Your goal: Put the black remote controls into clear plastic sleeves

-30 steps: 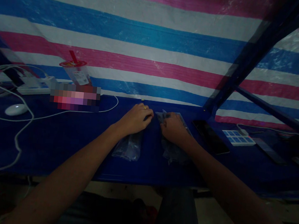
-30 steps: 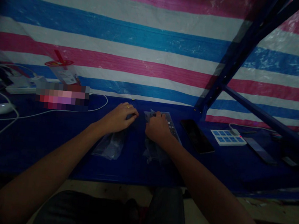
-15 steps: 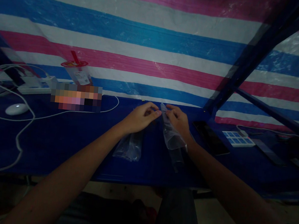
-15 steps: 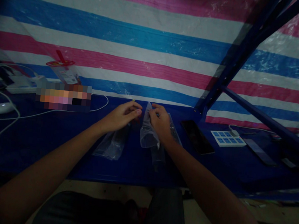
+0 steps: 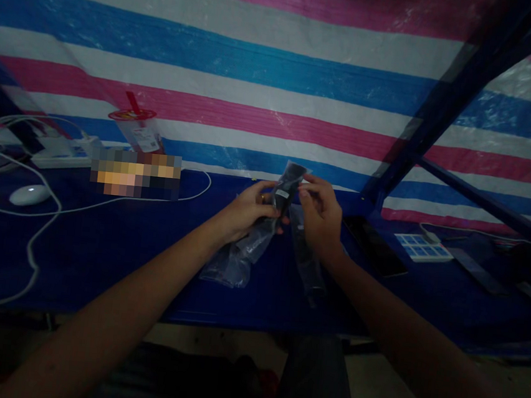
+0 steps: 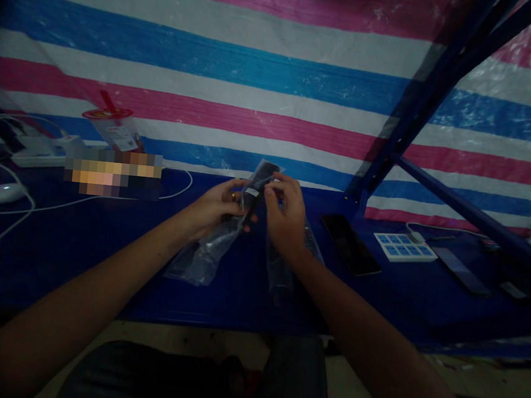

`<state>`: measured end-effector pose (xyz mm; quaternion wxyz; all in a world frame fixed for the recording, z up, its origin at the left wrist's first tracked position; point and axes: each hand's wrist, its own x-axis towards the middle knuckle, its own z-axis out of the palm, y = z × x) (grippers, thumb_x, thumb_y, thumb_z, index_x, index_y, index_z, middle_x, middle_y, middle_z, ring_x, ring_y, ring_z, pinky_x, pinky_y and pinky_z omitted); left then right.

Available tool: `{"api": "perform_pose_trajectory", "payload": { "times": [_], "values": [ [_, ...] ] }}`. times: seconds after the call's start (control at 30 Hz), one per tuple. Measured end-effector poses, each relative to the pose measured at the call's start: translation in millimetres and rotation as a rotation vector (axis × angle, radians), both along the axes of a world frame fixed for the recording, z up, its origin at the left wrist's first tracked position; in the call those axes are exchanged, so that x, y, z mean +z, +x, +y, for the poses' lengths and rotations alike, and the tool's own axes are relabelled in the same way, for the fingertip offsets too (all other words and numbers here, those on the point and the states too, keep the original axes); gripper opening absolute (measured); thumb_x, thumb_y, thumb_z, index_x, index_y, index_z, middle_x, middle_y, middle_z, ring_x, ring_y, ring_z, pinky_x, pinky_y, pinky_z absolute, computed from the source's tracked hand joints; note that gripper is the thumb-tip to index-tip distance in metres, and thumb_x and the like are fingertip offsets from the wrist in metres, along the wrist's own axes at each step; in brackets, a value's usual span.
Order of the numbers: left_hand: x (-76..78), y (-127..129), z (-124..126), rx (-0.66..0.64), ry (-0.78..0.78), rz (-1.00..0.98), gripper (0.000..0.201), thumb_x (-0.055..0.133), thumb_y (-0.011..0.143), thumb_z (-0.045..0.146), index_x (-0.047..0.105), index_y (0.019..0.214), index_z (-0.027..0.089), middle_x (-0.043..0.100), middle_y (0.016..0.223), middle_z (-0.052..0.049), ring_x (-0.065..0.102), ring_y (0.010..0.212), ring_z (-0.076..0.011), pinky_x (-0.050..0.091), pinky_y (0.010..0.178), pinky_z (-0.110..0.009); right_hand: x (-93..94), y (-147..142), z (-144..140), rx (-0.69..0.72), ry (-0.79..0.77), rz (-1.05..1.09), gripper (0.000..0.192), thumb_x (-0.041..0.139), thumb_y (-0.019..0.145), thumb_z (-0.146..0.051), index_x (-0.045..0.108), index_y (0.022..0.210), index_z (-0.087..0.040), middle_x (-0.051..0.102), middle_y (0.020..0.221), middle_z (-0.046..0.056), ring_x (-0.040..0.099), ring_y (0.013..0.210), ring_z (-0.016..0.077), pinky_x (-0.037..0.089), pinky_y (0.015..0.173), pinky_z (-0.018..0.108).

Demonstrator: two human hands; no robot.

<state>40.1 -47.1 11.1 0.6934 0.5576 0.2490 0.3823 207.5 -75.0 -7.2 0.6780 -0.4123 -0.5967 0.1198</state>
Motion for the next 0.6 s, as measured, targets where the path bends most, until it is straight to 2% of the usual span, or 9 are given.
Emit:
{"api": "perform_pose_trajectory", "payload": {
  "times": [0.07,0.13,0.23,0.37,0.5,0.6],
  "values": [
    [3.6,-5,2,-0.053,0.009,-0.008,0.069,0.065,0.065,0.006,0.046,0.130,0.018,0.064,0.090,-0.005,0.070,0.070,-0.0216,0.057,0.057,-0.033,2.3,3,6,0.009,-0.124,0.233,0.017,0.070,0.085,-0.038,0.063,0.092,-0.024,0.067,0.101,0.005,0.066,0.092,0.0193,0.054,0.082,0.037],
    [8.1,-9,2,-0.114,0.040,0.019,0.072,0.062,0.064,0.007,0.045,0.133,0.018,0.065,0.086,-0.005,0.069,0.067,-0.0212,0.055,0.053,-0.031,5.2,6,10,0.127,-0.309,0.420,0.028,0.070,0.083,-0.048,0.060,0.094,-0.024,0.067,0.093,0.003,0.063,0.071,0.0157,0.052,0.063,0.032],
    [13.9,-14,-3,-0.225,0.085,0.148,0.072,0.062,0.066,0.011,0.045,0.135,0.020,0.065,0.085,-0.004,0.068,0.065,-0.0201,0.053,0.053,-0.030,10.4,6,10,0.299,-0.479,0.545,0.038,0.058,0.088,-0.059,0.060,0.099,-0.023,0.069,0.088,0.005,0.060,0.059,0.0143,0.042,0.047,0.028],
    [15.4,-17,-5,-0.250,0.254,0.345,0.060,0.069,0.075,0.022,0.050,0.133,0.022,0.067,0.092,-0.004,0.067,0.076,-0.0182,0.051,0.065,-0.031,15.8,6,3,0.245,-0.452,0.531,0.038,0.050,0.091,-0.053,0.064,0.104,-0.020,0.072,0.084,0.006,0.060,0.053,0.0140,0.034,0.039,0.025],
    [12.6,-21,-1,-0.211,0.477,0.507,0.071,0.079,0.072,0.035,0.049,0.135,0.023,0.069,0.099,-0.004,0.067,0.085,-0.0205,0.049,0.070,-0.031,17.6,10,2,0.143,-0.400,0.497,0.039,0.049,0.090,-0.055,0.063,0.091,-0.019,0.074,0.080,0.006,0.056,0.047,0.0131,0.033,0.036,0.025],
    [11.5,-22,-1,-0.102,0.708,0.698,0.066,0.079,0.072,0.035,0.053,0.131,0.022,0.070,0.097,-0.005,0.066,0.083,-0.0213,0.048,0.070,-0.032,18.8,16,4,0.073,-0.334,0.425,0.038,0.049,0.091,-0.056,0.062,0.091,-0.020,0.075,0.081,0.006,0.055,0.045,0.0122,0.036,0.037,0.025]
  ]
}}
